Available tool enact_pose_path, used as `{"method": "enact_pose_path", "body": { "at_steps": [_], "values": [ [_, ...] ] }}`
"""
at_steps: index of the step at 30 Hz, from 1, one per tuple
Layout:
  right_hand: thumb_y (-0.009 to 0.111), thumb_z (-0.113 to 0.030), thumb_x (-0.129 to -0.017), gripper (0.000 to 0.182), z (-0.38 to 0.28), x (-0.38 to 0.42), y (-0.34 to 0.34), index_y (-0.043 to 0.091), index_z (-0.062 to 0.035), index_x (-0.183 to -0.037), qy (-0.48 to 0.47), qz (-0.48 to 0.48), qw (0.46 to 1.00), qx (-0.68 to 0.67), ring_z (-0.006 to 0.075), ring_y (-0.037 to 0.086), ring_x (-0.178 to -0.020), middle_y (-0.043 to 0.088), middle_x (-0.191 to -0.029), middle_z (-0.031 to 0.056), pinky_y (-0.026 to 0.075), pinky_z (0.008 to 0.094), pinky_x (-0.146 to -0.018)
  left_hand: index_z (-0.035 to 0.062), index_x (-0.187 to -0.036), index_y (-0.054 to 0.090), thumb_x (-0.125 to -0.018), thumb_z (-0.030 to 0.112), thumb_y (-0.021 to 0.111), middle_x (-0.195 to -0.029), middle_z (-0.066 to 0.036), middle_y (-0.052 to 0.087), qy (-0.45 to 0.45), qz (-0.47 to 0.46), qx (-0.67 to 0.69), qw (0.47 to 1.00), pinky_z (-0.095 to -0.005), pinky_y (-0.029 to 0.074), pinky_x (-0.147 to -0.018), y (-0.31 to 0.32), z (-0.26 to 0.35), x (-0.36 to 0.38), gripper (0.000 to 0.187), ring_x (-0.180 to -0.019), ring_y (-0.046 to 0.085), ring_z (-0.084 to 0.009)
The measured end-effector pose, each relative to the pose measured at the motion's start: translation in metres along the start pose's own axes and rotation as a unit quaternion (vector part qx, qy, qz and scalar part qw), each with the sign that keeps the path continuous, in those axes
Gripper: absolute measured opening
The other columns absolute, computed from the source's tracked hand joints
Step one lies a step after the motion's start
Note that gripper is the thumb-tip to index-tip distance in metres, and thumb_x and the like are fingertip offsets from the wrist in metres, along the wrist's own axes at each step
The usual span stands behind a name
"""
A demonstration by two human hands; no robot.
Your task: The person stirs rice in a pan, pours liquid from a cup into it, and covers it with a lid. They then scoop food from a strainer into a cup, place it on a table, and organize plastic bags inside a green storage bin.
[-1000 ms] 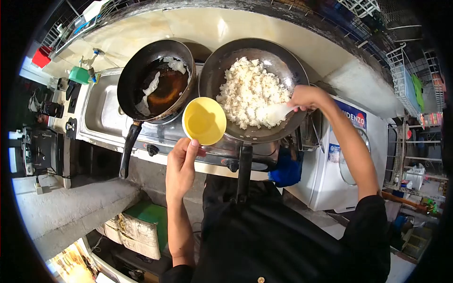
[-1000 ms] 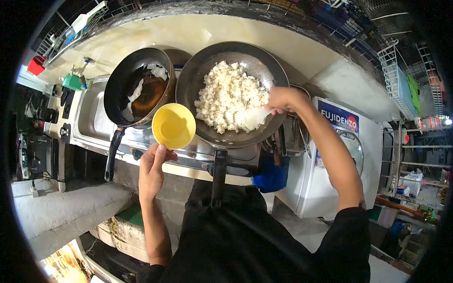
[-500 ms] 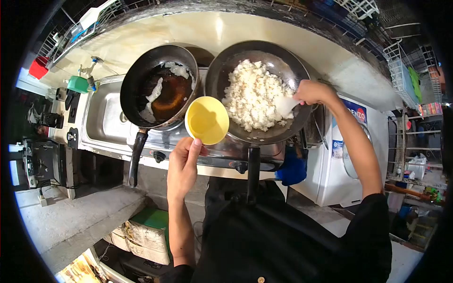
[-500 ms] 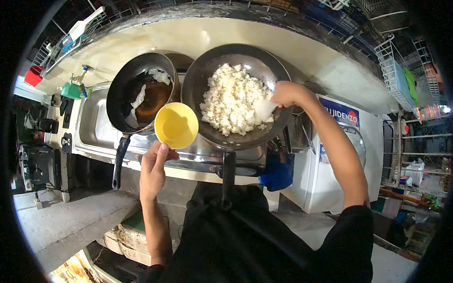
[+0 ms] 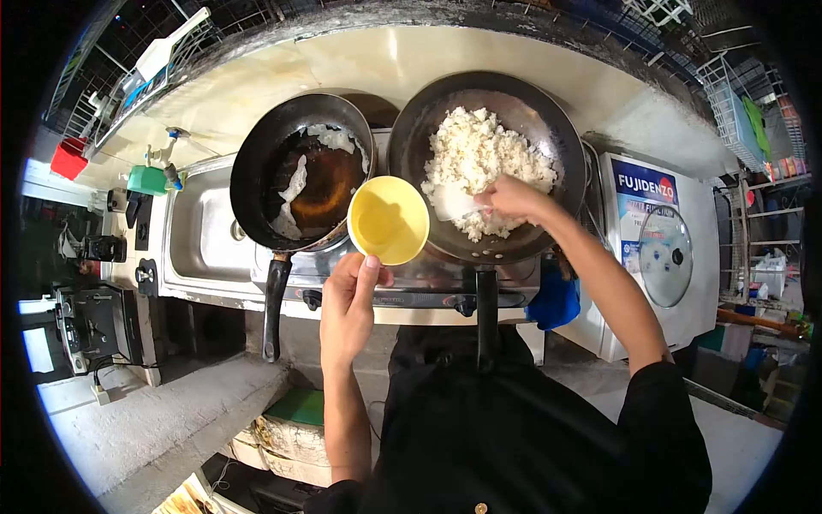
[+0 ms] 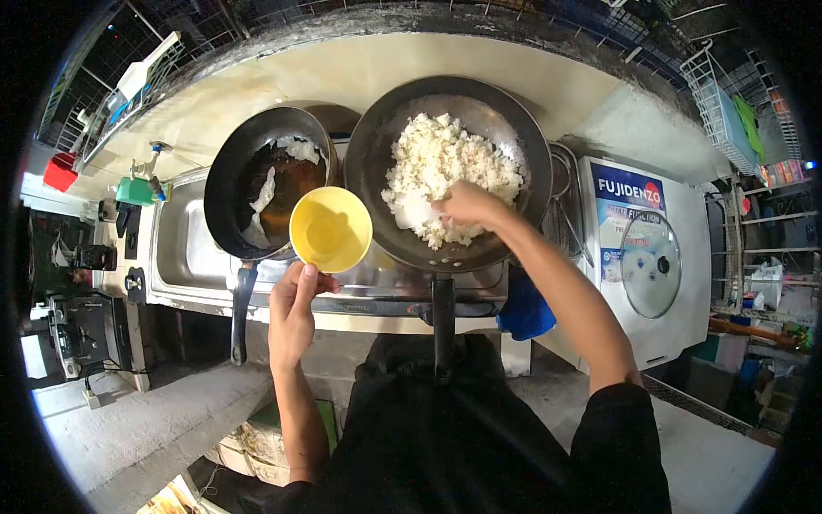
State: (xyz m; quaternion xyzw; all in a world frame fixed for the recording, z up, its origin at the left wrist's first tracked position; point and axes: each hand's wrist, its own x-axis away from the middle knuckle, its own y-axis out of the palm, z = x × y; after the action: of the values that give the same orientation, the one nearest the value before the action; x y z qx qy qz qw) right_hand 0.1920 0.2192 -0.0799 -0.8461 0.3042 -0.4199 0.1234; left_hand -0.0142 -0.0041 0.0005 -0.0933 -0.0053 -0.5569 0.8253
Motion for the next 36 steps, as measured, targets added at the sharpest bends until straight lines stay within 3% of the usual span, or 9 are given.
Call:
{"method": "enact_pose_path", "body": {
  "at_steps": [4, 6, 10, 15, 28, 30, 32, 34, 36],
  "values": [
    [0.059, -0.034, -0.087, 0.037, -0.002, 0.016, -0.016, 0.061, 0.0013, -0.076, 0.059, -0.010, 0.997, 0.048, 0.0088, 0.034, -0.036, 0.047, -0.049, 0.0031, 0.024, 0.0286, -0.033, -0.0044, -0.075, 0.056, -0.096, 0.023, 0.044, -0.072, -0.008, 0.056, -0.001, 0.003, 0.021, 1.000, -0.0284, 0.040, -0.070, -0.007, -0.007, 0.001, 0.037, -0.071, 0.051, -0.0156],
    [0.059, -0.034, -0.086, 0.034, 0.036, -0.006, 0.008, 0.063, -0.0013, -0.078, -0.058, 0.079, 0.987, 0.129, 0.0087, 0.036, -0.038, 0.045, -0.049, 0.0014, 0.023, 0.0282, -0.032, -0.0047, -0.075, 0.056, -0.096, 0.023, 0.044, -0.072, -0.008, 0.055, -0.009, 0.005, 0.030, 0.999, -0.0285, 0.040, -0.070, -0.010, -0.008, 0.000, 0.037, -0.071, 0.051, -0.0155],
    [0.059, -0.035, -0.086, 0.033, 0.000, 0.023, -0.026, 0.063, -0.0025, -0.080, 0.089, -0.043, 0.995, 0.002, 0.0069, 0.035, -0.038, 0.046, -0.052, 0.0006, 0.022, 0.0254, -0.032, -0.0052, -0.075, 0.056, -0.096, 0.024, 0.044, -0.072, -0.009, 0.055, -0.008, -0.002, 0.026, 1.000, -0.0285, 0.041, -0.068, -0.011, -0.009, 0.000, 0.038, -0.070, 0.051, -0.0155],
    [0.060, -0.032, -0.082, 0.033, 0.016, 0.019, -0.011, 0.063, -0.0002, -0.074, 0.023, 0.022, 0.997, 0.074, 0.0095, 0.033, -0.036, 0.048, -0.051, 0.0038, 0.024, 0.0265, -0.032, -0.0055, -0.076, 0.056, -0.096, 0.023, 0.044, -0.073, -0.009, 0.056, -0.007, 0.003, 0.040, 0.999, -0.0280, 0.042, -0.067, -0.007, -0.012, 0.001, 0.037, -0.069, 0.053, -0.0151],
    [0.057, -0.028, -0.085, 0.030, 0.008, 0.044, -0.048, 0.062, -0.0006, -0.073, 0.037, -0.061, 0.997, 0.040, 0.0088, 0.031, -0.030, 0.047, -0.048, 0.0042, 0.020, 0.0273, -0.028, -0.0056, -0.076, 0.056, -0.097, 0.022, 0.044, -0.072, -0.009, 0.055, -0.011, 0.002, 0.038, 0.999, -0.0277, 0.042, -0.068, -0.001, -0.001, -0.005, 0.036, -0.069, 0.052, -0.0147],
    [0.058, -0.029, -0.085, 0.031, 0.010, 0.049, -0.057, 0.064, -0.0005, -0.074, 0.112, -0.052, 0.987, 0.105, 0.0084, 0.030, -0.030, 0.046, -0.048, 0.0031, 0.019, 0.0272, -0.028, -0.0055, -0.076, 0.055, -0.097, 0.023, 0.044, -0.072, -0.009, 0.055, -0.013, 0.005, 0.029, 0.999, -0.0279, 0.042, -0.068, -0.003, -0.004, -0.005, 0.037, -0.069, 0.052, -0.0149],
    [0.059, -0.027, -0.084, 0.029, 0.018, 0.043, -0.046, 0.066, 0.0000, -0.074, 0.119, -0.025, 0.986, 0.118, 0.0138, 0.042, -0.034, 0.054, -0.052, 0.0074, 0.031, 0.0311, -0.033, -0.0054, -0.076, 0.055, -0.097, 0.023, 0.044, -0.072, -0.009, 0.055, -0.011, -0.006, 0.011, 1.000, -0.0279, 0.042, -0.068, -0.002, -0.001, -0.007, 0.037, -0.069, 0.052, -0.0149],
    [0.059, -0.024, -0.082, 0.026, 0.015, 0.038, -0.034, 0.067, -0.0003, -0.076, -0.089, 0.063, 0.965, 0.236, 0.0202, 0.057, -0.049, 0.062, -0.061, 0.0129, 0.044, 0.0352, -0.048, -0.0053, -0.076, 0.055, -0.096, 0.023, 0.045, -0.072, -0.009, 0.055, -0.009, -0.014, -0.008, 1.000, -0.0279, 0.042, -0.068, -0.001, 0.004, -0.007, 0.036, -0.069, 0.052, -0.0150],
    [0.057, -0.022, -0.082, 0.023, -0.004, 0.051, -0.048, 0.068, -0.0020, -0.079, -0.015, 0.024, 0.963, 0.266, 0.0274, 0.064, -0.067, 0.065, -0.071, 0.0159, 0.048, 0.0375, -0.065, -0.0052, -0.076, 0.055, -0.096, 0.022, 0.045, -0.072, -0.009, 0.056, 0.000, -0.004, -0.019, 1.000, -0.0275, 0.041, -0.068, -0.001, 0.013, -0.010, 0.036, -0.070, 0.052, -0.0146]
  ]
}}
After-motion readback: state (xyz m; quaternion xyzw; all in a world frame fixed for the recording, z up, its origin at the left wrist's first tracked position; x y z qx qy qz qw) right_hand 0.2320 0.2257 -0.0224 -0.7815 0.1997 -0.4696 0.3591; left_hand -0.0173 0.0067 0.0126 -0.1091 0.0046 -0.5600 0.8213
